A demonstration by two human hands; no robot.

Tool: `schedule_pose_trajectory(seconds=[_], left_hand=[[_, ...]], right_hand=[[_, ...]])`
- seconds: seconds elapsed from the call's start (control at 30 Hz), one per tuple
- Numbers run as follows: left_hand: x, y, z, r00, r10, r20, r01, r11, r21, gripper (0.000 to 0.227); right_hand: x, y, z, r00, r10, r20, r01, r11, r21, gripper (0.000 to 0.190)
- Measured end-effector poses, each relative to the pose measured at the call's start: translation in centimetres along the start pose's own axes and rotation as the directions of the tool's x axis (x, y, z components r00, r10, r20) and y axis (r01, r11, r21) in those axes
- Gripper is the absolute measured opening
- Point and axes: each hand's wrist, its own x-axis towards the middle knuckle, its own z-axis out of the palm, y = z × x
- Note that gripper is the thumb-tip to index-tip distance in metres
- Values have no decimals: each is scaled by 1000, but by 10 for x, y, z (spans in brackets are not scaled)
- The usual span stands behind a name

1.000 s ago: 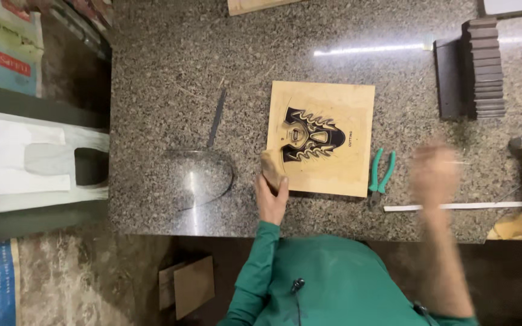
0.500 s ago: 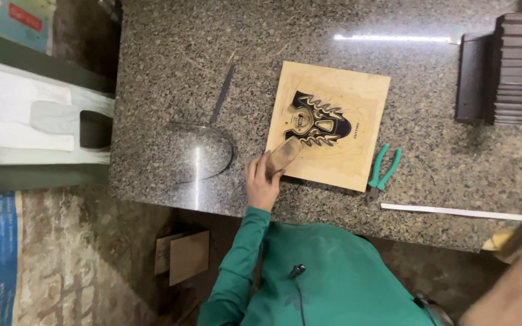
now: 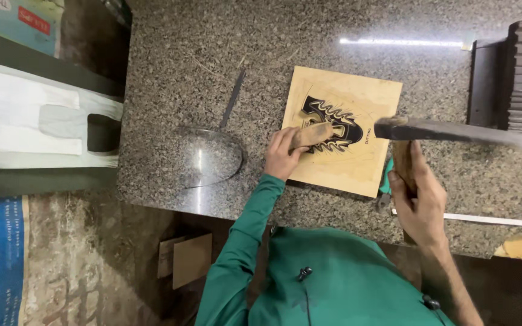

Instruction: The person assembles a wooden puzzle or decorative piece by hammering a small metal component into a pre-cut slot on a wooden board. They use pliers to adjust the metal piece and a hammer to secure it, then place a decorative wooden overlay on top and tap it into place.

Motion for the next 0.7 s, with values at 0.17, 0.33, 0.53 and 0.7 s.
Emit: schedule_pose_trajectory(seconds=[0.17,0.33,0.53,0.7], left_hand=[[0,-2,0,981,-154,120,160,986,-41,72],[5,-14,0,974,-171,146,179,983,-44,70],[-2,-18,5,975,-161,156,171,984,-54,72],[-3,-25,7,976,-180,120,189,979,-74,67]], right_hand=[[16,-5,67,965,-261,-36,240,929,-281,64],[39,-15,98,928,48,369,109,912,-394,59],[23,-14,89,950,-283,-132,270,957,-106,42],[25,1,110,953,41,299,41,964,-263,55]])
